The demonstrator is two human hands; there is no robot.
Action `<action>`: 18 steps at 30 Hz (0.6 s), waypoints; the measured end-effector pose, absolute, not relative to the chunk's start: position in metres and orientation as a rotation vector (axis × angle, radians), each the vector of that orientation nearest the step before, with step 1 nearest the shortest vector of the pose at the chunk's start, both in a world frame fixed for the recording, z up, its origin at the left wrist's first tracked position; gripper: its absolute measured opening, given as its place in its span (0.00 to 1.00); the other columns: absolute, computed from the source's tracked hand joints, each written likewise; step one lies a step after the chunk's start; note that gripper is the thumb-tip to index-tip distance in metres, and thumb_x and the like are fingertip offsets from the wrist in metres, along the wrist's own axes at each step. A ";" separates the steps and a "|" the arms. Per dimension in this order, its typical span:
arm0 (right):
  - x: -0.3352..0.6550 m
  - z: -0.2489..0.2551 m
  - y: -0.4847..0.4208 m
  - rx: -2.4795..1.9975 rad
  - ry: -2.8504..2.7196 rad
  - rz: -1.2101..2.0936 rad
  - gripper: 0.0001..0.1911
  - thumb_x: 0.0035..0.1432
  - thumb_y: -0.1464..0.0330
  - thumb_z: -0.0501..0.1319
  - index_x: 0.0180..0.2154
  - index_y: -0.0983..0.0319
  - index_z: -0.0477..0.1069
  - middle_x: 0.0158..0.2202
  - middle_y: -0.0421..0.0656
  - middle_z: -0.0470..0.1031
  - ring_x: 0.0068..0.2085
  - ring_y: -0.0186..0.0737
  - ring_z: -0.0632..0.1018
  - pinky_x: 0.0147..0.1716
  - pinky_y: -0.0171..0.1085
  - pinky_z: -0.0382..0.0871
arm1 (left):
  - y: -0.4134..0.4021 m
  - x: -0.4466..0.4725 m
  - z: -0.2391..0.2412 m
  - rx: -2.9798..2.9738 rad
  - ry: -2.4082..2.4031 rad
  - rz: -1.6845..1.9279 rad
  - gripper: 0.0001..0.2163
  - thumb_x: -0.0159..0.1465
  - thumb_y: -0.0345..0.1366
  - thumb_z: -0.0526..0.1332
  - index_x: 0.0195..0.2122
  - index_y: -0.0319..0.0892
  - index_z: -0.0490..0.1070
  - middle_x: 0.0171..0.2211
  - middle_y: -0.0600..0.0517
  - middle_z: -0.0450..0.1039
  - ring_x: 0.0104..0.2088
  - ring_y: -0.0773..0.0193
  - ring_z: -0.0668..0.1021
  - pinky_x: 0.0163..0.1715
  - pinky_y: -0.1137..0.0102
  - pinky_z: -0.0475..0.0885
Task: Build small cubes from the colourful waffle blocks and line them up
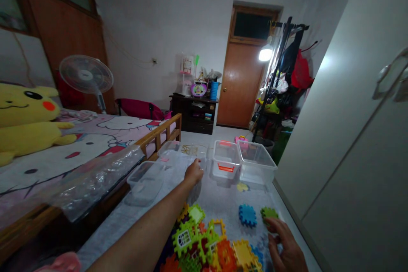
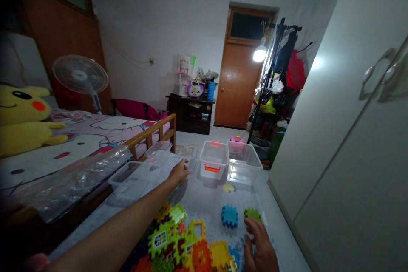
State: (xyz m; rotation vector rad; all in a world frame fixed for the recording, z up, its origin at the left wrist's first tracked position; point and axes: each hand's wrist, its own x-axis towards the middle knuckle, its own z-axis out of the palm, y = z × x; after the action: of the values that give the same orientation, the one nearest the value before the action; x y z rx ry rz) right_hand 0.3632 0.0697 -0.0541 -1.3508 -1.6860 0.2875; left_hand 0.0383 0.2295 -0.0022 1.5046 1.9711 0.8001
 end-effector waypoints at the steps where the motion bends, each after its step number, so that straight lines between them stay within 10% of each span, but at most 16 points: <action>1: 0.363 -0.056 0.069 -1.356 -1.690 0.252 0.16 0.53 0.61 0.56 0.43 0.53 0.72 0.45 0.48 0.77 0.38 0.48 0.81 0.34 0.44 0.79 | 0.229 0.037 -0.003 1.507 1.956 0.809 0.16 0.65 0.40 0.59 0.53 0.41 0.67 0.51 0.46 0.70 0.47 0.58 0.76 0.45 0.58 0.74; 13: 0.359 -0.066 0.061 -1.376 -1.823 0.068 0.14 0.56 0.68 0.53 0.39 0.58 0.75 0.42 0.48 0.79 0.44 0.48 0.79 0.44 0.45 0.76 | 0.220 0.040 -0.005 1.581 1.791 0.864 0.17 0.66 0.41 0.59 0.53 0.40 0.67 0.50 0.46 0.71 0.45 0.59 0.76 0.44 0.58 0.75; 18: 0.349 -0.057 0.055 -1.383 -1.986 0.176 0.15 0.57 0.71 0.53 0.40 0.58 0.77 0.45 0.47 0.78 0.49 0.47 0.77 0.52 0.44 0.71 | 0.196 0.030 0.011 1.692 1.836 0.833 0.25 0.61 0.25 0.57 0.60 0.42 0.58 0.36 0.53 0.75 0.35 0.68 0.78 0.37 0.74 0.70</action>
State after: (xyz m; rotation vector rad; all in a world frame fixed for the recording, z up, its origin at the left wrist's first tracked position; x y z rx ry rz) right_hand 0.3493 0.0553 -0.0567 -1.3832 -1.9863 0.1757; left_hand 0.0296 0.1956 0.0112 1.6922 1.8362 0.8332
